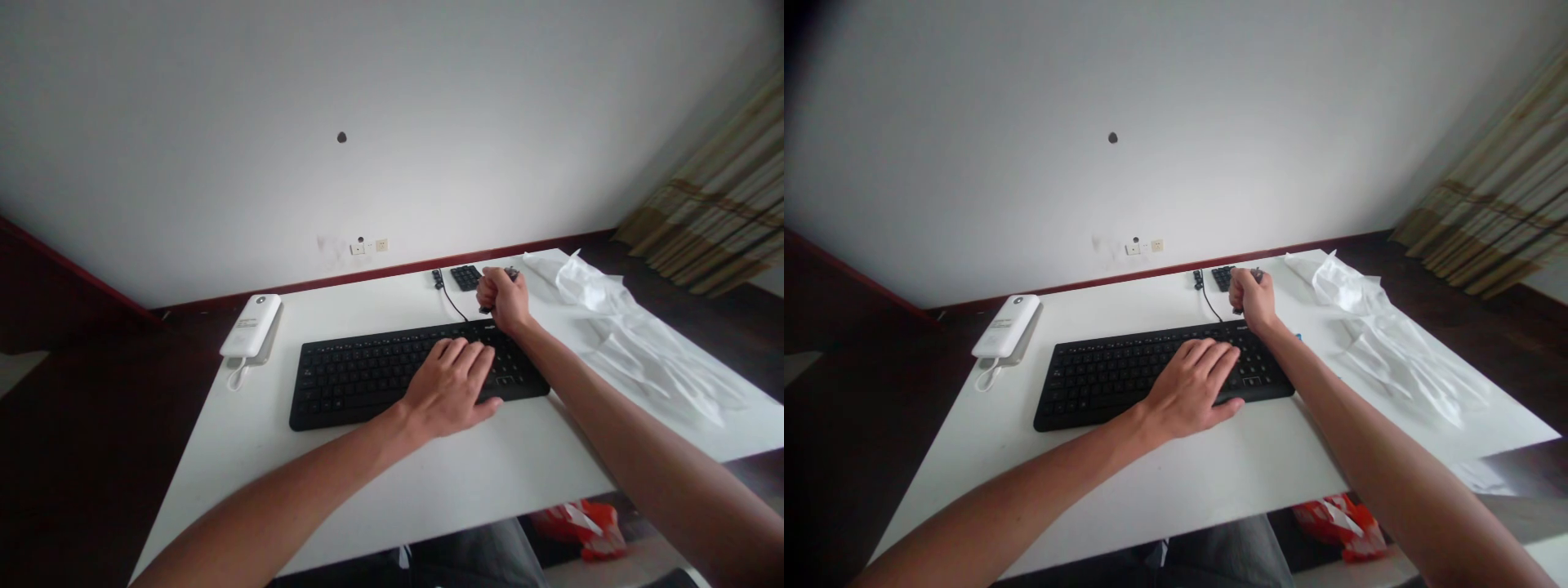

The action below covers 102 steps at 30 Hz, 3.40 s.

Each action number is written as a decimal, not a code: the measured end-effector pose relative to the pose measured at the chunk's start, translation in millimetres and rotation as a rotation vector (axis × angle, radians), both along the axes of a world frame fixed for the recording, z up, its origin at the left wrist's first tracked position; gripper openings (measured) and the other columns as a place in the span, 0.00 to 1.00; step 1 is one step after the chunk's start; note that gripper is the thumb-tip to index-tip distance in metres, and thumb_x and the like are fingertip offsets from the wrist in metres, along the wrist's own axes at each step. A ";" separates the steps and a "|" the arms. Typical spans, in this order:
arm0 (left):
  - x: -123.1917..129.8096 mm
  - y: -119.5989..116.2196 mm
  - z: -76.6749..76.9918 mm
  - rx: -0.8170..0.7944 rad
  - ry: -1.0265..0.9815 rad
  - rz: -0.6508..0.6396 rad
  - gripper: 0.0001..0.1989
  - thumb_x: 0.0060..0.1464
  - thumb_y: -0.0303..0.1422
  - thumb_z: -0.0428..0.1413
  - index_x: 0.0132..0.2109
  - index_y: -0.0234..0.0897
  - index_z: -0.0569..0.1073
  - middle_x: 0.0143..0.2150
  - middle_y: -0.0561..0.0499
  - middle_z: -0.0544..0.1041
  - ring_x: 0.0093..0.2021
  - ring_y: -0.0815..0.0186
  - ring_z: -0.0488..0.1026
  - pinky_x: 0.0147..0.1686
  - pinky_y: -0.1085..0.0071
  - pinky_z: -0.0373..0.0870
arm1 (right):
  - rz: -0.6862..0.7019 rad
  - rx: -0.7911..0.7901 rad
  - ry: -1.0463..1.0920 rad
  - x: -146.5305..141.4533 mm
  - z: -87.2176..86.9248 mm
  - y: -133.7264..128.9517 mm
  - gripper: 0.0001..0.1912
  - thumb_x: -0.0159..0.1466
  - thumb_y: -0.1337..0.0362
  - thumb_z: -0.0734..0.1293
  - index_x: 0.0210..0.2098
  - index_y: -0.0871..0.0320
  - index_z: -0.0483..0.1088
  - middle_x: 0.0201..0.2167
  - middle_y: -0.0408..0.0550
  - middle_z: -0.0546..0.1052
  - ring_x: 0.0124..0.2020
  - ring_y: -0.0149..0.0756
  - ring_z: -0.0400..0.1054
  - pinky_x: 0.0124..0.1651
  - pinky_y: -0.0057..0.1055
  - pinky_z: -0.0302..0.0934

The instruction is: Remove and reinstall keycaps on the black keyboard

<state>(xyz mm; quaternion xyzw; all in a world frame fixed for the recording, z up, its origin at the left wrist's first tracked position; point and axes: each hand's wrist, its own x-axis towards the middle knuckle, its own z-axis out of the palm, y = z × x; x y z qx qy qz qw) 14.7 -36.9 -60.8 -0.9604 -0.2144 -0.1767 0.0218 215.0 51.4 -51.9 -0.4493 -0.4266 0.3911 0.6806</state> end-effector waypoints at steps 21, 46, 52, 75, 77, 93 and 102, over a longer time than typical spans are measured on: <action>0.2 -2.2 -13.5 -0.049 -0.017 0.253 0.41 0.67 0.57 0.45 0.72 0.28 0.60 0.70 0.35 0.66 0.68 0.47 0.62 0.68 0.48 0.58 | -0.262 0.053 -0.703 4.6 -2.9 -4.8 0.25 0.67 0.54 0.67 0.18 0.54 0.57 0.16 0.39 0.58 0.21 0.29 0.51 0.25 0.31 0.46; -2.0 1.6 -16.2 -0.027 -0.055 0.227 0.38 0.66 0.58 0.47 0.68 0.33 0.68 0.68 0.36 0.68 0.66 0.47 0.63 0.65 0.46 0.62 | 0.001 -0.046 -1.480 22.0 -36.7 52.0 0.13 0.69 0.61 0.67 0.48 0.53 0.84 0.46 0.52 0.82 0.45 0.44 0.77 0.49 0.35 0.67; -2.2 0.8 -15.3 -0.041 -0.061 0.229 0.37 0.65 0.57 0.47 0.67 0.32 0.68 0.67 0.36 0.68 0.66 0.46 0.63 0.65 0.46 0.62 | 0.055 0.028 -1.407 16.1 -28.1 41.7 0.14 0.69 0.62 0.67 0.48 0.55 0.83 0.47 0.53 0.83 0.46 0.46 0.77 0.53 0.38 0.68; -0.9 0.4 -3.9 -0.043 -0.062 0.176 0.28 0.65 0.51 0.54 0.61 0.34 0.72 0.67 0.39 0.67 0.64 0.48 0.64 0.60 0.52 0.66 | 0.229 -0.056 -1.386 2.2 -9.1 23.2 0.08 0.64 0.58 0.73 0.38 0.55 0.82 0.30 0.47 0.83 0.33 0.40 0.75 0.40 0.32 0.61; -0.9 1.0 -1.8 -0.042 -0.071 0.080 0.20 0.66 0.45 0.54 0.55 0.34 0.74 0.61 0.41 0.72 0.61 0.51 0.67 0.58 0.56 0.68 | 0.245 -0.064 -1.374 0.8 -5.2 19.2 0.08 0.64 0.58 0.73 0.38 0.54 0.82 0.28 0.46 0.82 0.31 0.39 0.74 0.39 0.32 0.60; 3.0 -5.5 -9.9 -0.069 -0.058 -0.458 0.12 0.69 0.34 0.52 0.42 0.40 0.80 0.51 0.50 0.79 0.50 0.63 0.73 0.48 0.66 0.71 | 0.378 0.059 -1.328 2.8 -8.2 13.6 0.19 0.64 0.70 0.67 0.53 0.53 0.79 0.56 0.48 0.81 0.57 0.45 0.75 0.63 0.40 0.64; 2.8 -2.7 -12.7 -0.107 -0.066 -0.469 0.13 0.69 0.35 0.50 0.41 0.40 0.80 0.49 0.51 0.79 0.49 0.64 0.73 0.49 0.67 0.69 | 0.236 0.045 -1.316 1.8 4.4 10.2 0.11 0.64 0.67 0.69 0.45 0.53 0.81 0.44 0.48 0.84 0.45 0.44 0.78 0.52 0.37 0.68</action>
